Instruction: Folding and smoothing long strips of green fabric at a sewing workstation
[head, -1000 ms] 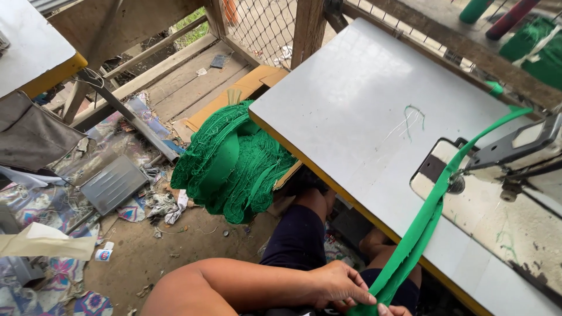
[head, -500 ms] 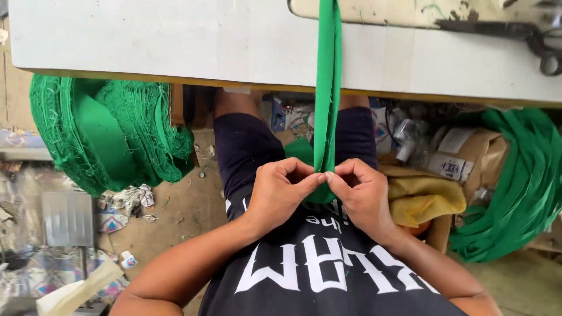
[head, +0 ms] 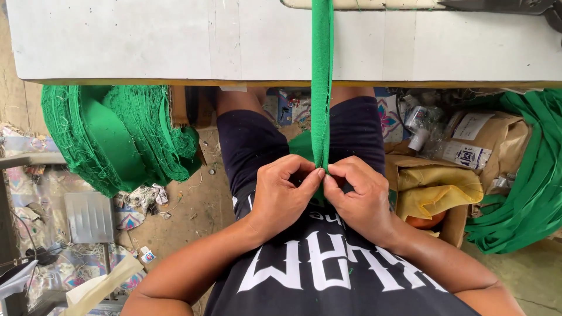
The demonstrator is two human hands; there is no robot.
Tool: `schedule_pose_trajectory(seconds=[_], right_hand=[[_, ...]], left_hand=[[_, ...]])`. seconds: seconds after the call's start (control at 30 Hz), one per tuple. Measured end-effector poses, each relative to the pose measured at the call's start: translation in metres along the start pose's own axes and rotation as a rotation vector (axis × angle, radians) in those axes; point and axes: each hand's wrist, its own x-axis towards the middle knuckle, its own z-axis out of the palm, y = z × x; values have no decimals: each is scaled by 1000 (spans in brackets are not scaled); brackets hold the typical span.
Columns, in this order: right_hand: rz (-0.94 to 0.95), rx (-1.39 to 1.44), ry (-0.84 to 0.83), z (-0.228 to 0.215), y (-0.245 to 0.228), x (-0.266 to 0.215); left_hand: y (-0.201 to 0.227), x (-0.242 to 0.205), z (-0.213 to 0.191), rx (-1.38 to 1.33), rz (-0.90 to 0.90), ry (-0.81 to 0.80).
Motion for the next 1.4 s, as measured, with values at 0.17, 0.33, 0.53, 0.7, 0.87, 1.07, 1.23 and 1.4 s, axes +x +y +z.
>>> schedule_pose_trajectory(seconds=[0.17, 0.33, 0.53, 0.7, 0.87, 1.07, 1.23, 1.4], right_hand=[[-98, -27, -13, 0, 1, -1], [-115, -41, -36, 1, 0, -1], [-78, -22, -102, -1, -2, -7], [28, 174, -253, -7, 1, -6], [-241, -63, -134, -10, 11, 18], [-835, -301, -17, -5, 36, 45], [-720, -326, 7, -2, 33, 37], [-610, -294, 80, 4, 37, 27]], left_hand=[[1, 1, -1, 164, 191, -21], [-7, -1, 0, 235, 251, -30], [0, -1, -7, 411, 427, -78], [-5, -2, -15, 569, 570, -100], [-4, -6, -15, 1074, 808, -78], [7, -2, 1, 1312, 923, -80], [33, 64, -28, 1059, 927, -250], [53, 164, -31, 1141, 1220, -287]])
